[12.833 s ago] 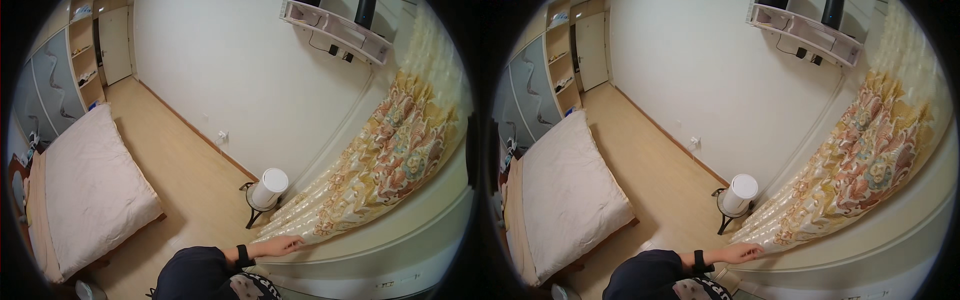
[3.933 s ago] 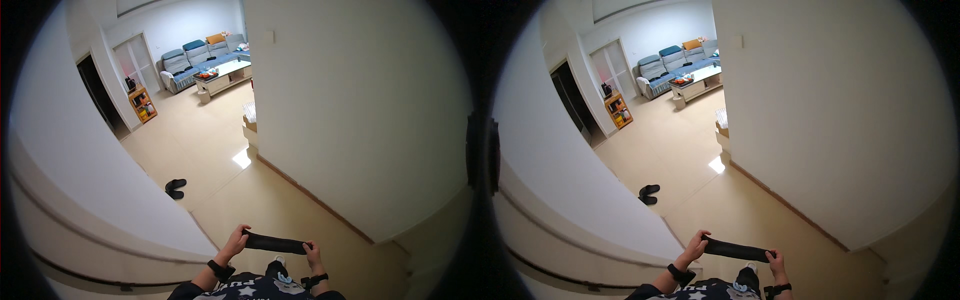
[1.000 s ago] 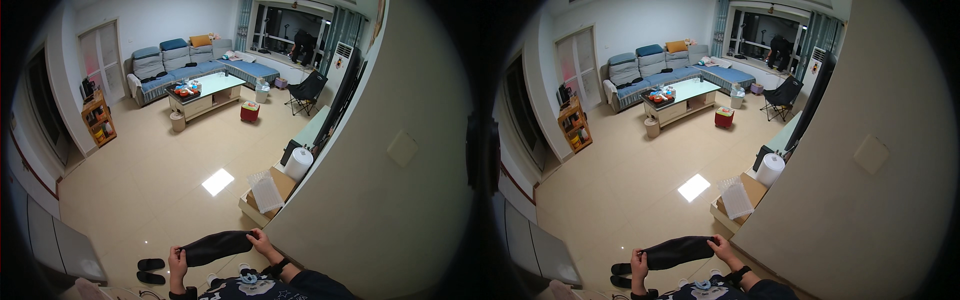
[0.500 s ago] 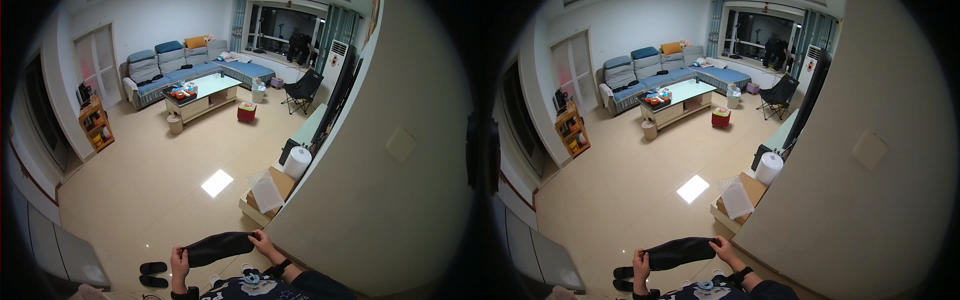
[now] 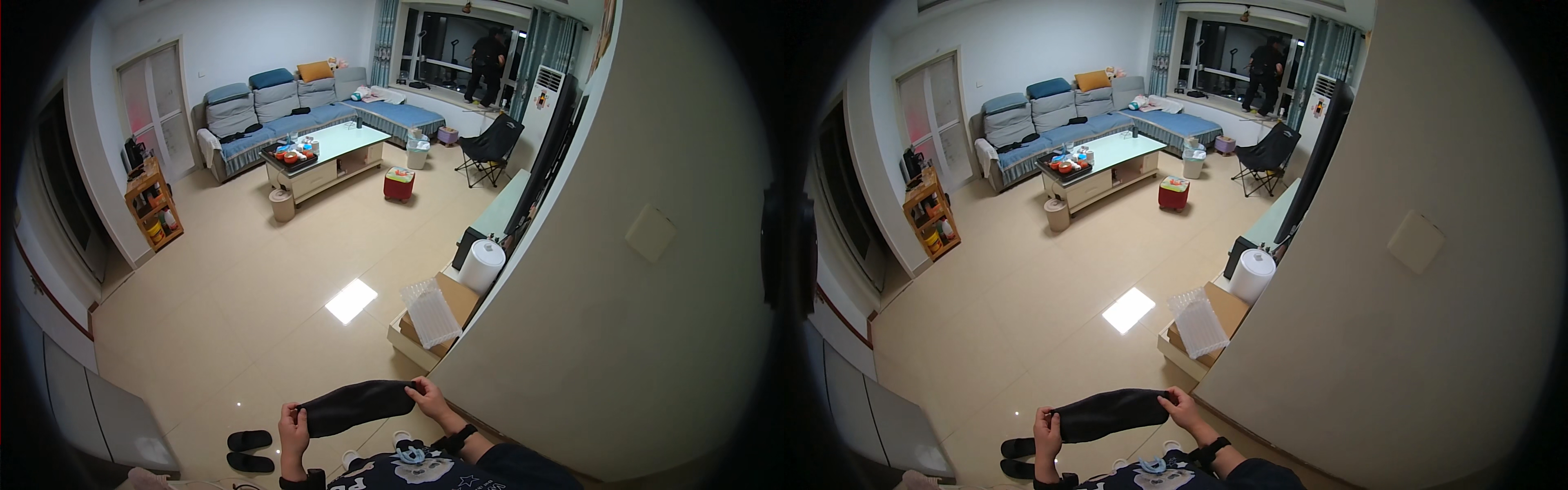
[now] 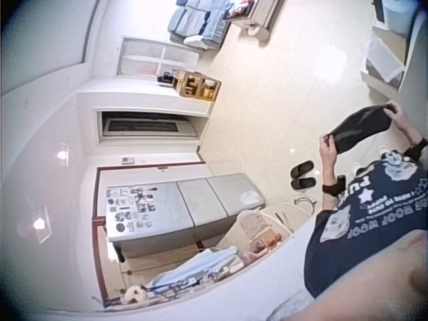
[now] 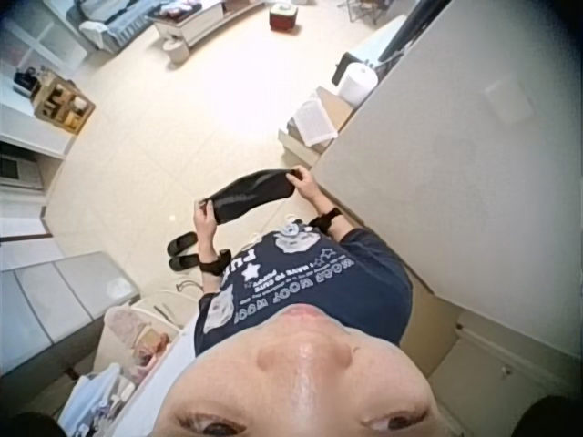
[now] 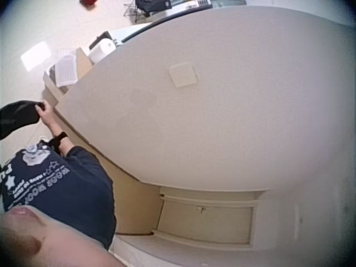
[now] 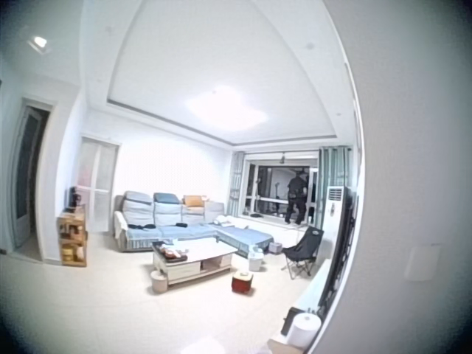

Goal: The person is assembling a floor or window cleaning tool by connecting different poles and a squeegee head in a bathroom.

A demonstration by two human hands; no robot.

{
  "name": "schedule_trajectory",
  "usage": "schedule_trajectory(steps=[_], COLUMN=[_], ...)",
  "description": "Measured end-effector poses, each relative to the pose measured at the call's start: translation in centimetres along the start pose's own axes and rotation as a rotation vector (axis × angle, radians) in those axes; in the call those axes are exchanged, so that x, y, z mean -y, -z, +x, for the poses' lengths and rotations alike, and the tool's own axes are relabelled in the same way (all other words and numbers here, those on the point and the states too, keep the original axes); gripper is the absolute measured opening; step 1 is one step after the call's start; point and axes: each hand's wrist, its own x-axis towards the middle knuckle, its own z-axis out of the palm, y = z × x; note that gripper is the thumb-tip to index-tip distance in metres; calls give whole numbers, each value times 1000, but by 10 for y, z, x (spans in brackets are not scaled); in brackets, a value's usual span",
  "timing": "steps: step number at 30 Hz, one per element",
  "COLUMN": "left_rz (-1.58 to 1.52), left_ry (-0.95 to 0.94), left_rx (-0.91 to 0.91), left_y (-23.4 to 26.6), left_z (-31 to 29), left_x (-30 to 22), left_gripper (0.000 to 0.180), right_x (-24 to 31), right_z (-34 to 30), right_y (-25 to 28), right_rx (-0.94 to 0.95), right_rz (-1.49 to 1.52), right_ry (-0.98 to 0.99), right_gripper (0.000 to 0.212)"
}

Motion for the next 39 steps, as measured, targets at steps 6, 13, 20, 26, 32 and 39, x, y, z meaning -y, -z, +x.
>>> schedule_trajectory(steps=[6, 13, 20, 26, 32, 39], left_rz=[25, -267, -519, -500, -353, -279], left_ry=[50, 247, 137, -17, 55, 58], left_rx=[11, -13, -154, -530, -738, -765], left_y=[-2, 6, 5, 82, 74, 85], left_z=[0, 9, 47, 19, -17, -31], left_x=[-3, 24, 3, -3, 15, 25], left_gripper=[14, 11, 28, 47, 44, 37], right_x=[-8, 9, 124, 154, 70, 71], right_z=[2, 9, 55, 42, 45, 36], right_y=[3, 13, 34, 67, 74, 36], right_rx=[22, 70, 69, -91, -125, -18], right_rz=[-34, 1, 418, 305, 14, 379], right_ry=[-8, -116, -4, 94, -2, -230], right_gripper=[14, 12, 24, 16, 10, 17])
